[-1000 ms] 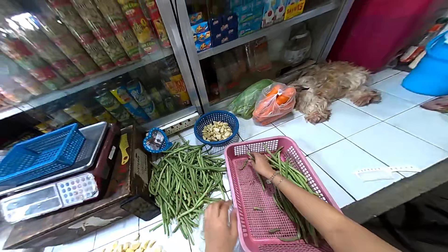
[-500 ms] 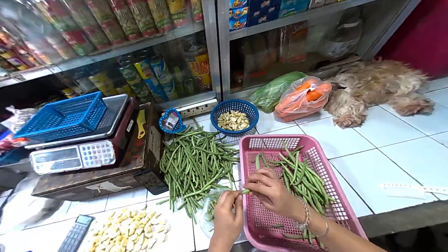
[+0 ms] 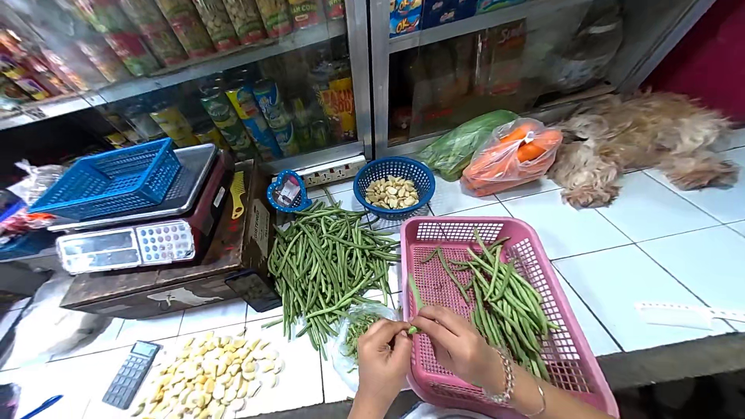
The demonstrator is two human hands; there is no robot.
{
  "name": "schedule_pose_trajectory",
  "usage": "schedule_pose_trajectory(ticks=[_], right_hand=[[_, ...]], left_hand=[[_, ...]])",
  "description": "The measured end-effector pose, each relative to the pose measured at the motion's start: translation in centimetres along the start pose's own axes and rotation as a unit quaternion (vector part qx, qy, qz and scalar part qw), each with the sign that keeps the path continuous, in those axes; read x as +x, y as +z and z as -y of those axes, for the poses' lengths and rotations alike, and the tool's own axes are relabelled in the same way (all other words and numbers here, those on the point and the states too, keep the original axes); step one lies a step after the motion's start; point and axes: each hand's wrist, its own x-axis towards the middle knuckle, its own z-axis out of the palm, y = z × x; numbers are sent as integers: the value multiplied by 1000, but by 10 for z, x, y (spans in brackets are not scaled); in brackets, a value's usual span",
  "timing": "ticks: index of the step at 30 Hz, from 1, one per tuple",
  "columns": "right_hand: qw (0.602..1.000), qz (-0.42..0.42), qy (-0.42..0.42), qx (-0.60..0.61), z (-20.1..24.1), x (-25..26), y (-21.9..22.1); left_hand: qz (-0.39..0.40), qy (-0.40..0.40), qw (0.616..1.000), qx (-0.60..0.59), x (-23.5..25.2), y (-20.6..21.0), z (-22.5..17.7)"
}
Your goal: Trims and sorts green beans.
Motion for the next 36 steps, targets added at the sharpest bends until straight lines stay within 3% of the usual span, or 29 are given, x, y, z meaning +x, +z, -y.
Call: schedule_pose_trajectory(ticks=[2, 5, 7, 10, 13, 16, 21, 23, 25, 27, 29, 32, 36], right_hand=[[1000, -11, 15, 21, 3, -1, 0], [992, -19, 70, 102, 5, -1, -3], [968, -43, 149, 197, 8, 3, -10], [899, -127, 281, 310, -3, 13, -32], [851, -215, 324, 353, -27, 16, -58], [830, -255, 340, 360, -40, 14, -73], [801, -301, 362, 369, -45, 13, -78], [795, -311, 368, 368, -47, 15, -81], [793, -308, 373, 370, -46, 16, -81], [794, -288, 376, 380, -43, 16, -77], [792, -269, 375, 398, -38, 14, -70], [783, -254, 374, 427, -33, 11, -60], [778, -241, 397, 424, -31, 11, -50]], left_hand=[[0, -28, 998, -53, -1, 1, -1], [0, 1, 998, -61, 0, 2, 1], [-8, 35, 999, -5, 0, 1, 5], [-33, 41, 988, 144, -10, -12, 29], [-9, -67, 958, 280, -28, -31, 54], [48, -177, 917, 355, -42, -37, 62], [193, -408, 775, 442, -27, -38, 58], [223, -436, 754, 438, -20, -39, 55], [221, -405, 789, 405, -17, -40, 45], [143, -261, 893, 339, -23, -35, 33], [54, -95, 966, 234, -25, -22, 24], [43, -46, 997, 55, -18, -8, 8], [32, -65, 997, -12, -19, -1, 9]])
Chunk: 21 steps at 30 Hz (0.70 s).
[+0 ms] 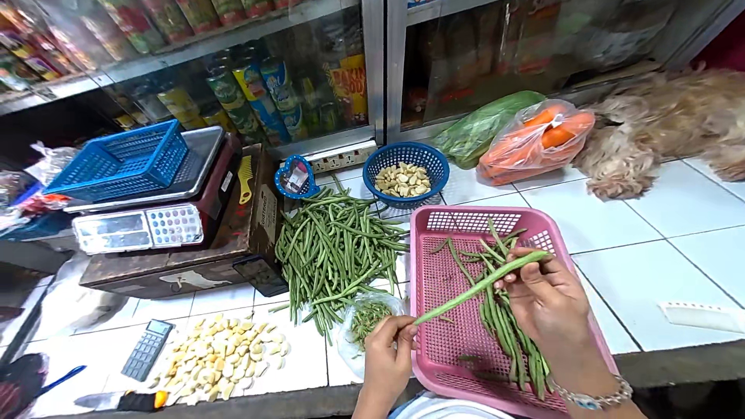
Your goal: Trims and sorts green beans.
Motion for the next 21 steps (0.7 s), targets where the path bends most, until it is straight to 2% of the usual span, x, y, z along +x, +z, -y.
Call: schedule_pose_trajectory(ticks=[2, 5, 10, 13, 15, 17, 21], right_hand=[[997, 40, 54, -45, -2, -10, 6], [976, 100, 167, -96, -5, -40, 28], [964, 63, 252, -55, -5, -56, 49], [957, 67, 271, -79, -1, -61, 52], [951, 94, 266, -126, -1, -60, 49], [936, 155, 262, -179, 0, -56, 43], [880, 292, 298, -229, 0, -49, 27]], left_hand=[[-9, 16, 1000, -10, -2, 3, 2], [-24, 82, 996, 28, -2, 9, 4], [-63, 188, 969, 146, -5, 11, 13], [-70, 258, 930, 253, -7, 9, 12], [-50, 294, 911, 284, -6, 7, 15], [-9, 325, 898, 297, -5, 1, 17], [113, 360, 889, 258, -3, -14, 19]])
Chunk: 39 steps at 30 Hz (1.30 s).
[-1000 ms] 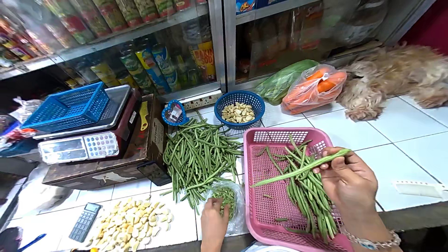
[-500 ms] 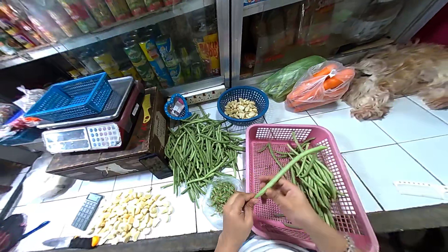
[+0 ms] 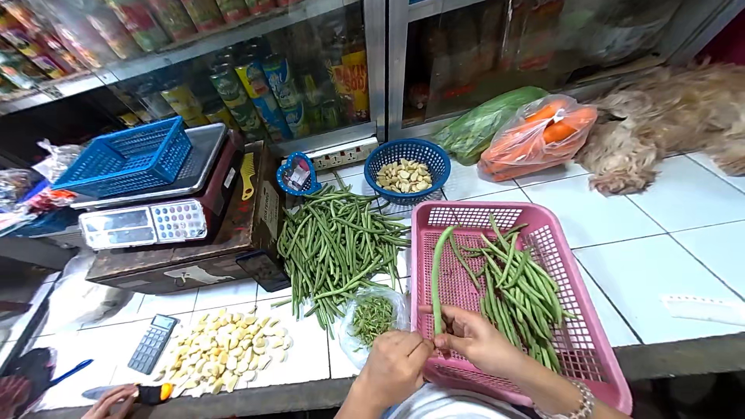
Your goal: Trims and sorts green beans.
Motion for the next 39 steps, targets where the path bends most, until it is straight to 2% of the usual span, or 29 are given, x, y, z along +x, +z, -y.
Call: schedule_pose_trajectory(ticks=[4, 6, 7, 9, 11, 13, 14, 16, 18, 21, 24, 27, 30, 35, 39], right_hand=[[989, 131, 19, -67, -7, 0, -13], [974, 201, 26, -104, -6, 1, -18], [964, 233, 27, -124, -6, 1, -20], [952, 258, 28, -165, -8, 1, -25], [959, 208, 21, -189, -16, -1, -32], [974, 105, 16, -202, -25, -2, -43], [976, 53, 30, -209, -25, -3, -47], [972, -32, 63, -223, -25, -1, -55], [966, -78, 92, -229, -28, 2, -62], [966, -79, 88, -229, -30, 2, -68], [975, -13, 64, -210, -24, -6, -67], [983, 72, 26, -166, -22, -10, -65], [980, 135, 12, -143, -18, -11, -63], [981, 135, 6, -137, -21, -14, -75], [970, 143, 40, -190, -25, -15, -93]], left_hand=[[77, 18, 992, -102, -5, -4, 3], [92, 6, 989, -115, -5, -8, 4], [74, -19, 992, -103, -5, -12, 6], [-21, -109, 992, -62, -1, -25, 12], [-160, -195, 967, -31, 2, -47, 18], [-288, -217, 933, 0, 5, -69, 18], [-332, -210, 919, 17, 6, -75, 15], [-366, -193, 909, 42, 5, -79, 9], [-347, -204, 914, 49, -2, -67, 8], [-279, -267, 922, 4, -14, -34, 9], [-211, -326, 919, -73, -13, -8, 2], [-144, -380, 888, -216, 1, 4, 2], [-92, -388, 863, -312, 16, 8, 7], [-117, -404, 857, -298, 18, -2, 8], [-200, -367, 869, -264, 12, -24, 12]])
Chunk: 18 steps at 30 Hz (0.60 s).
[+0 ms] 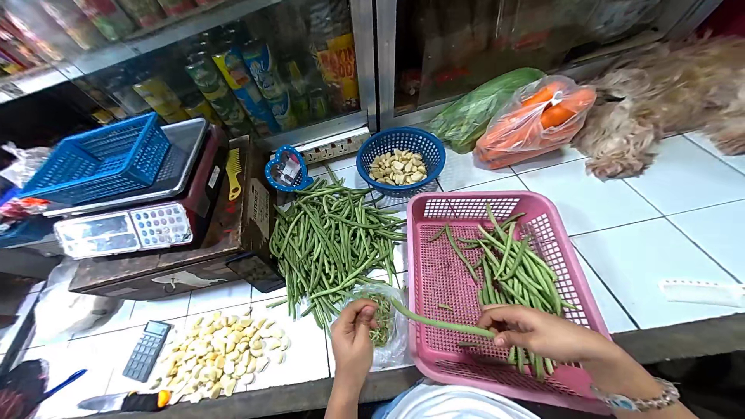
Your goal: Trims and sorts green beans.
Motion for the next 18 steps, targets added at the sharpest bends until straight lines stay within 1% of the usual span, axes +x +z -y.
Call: schedule_pose_trajectory(ticks=[2, 4, 7, 10, 12, 14, 15, 16, 17, 18], right_hand=[[998, -6, 44, -40, -7, 0, -7], [992, -34, 101, -73, -15, 2, -13], [976, -87, 175, -94, -21, 3, -18], [972, -105, 191, -93, -20, 4, -19], [975, -99, 178, -89, -18, 5, -17], [977, -87, 173, -86, -16, 7, -15], [979, -81, 170, -84, -15, 8, -14], [980, -76, 165, -83, -15, 9, -13], [981, -72, 158, -83, -14, 10, -11], [984, -70, 143, -81, -14, 11, -8]], left_hand=[[-44, 22, 999, -16, 2, -9, -9], [-71, 36, 996, -39, 4, -14, -20], [-57, 38, 997, -37, 4, -17, -28], [-28, 8, 1000, 3, 1, -18, -19], [7, -61, 997, 39, -2, -18, -9], [88, -159, 978, 102, -6, -21, 0], [146, -205, 957, 143, -5, -23, 1], [203, -252, 928, 185, -3, -26, 0], [251, -295, 895, 224, 1, -27, -2], [279, -324, 865, 262, 6, -28, -5]])
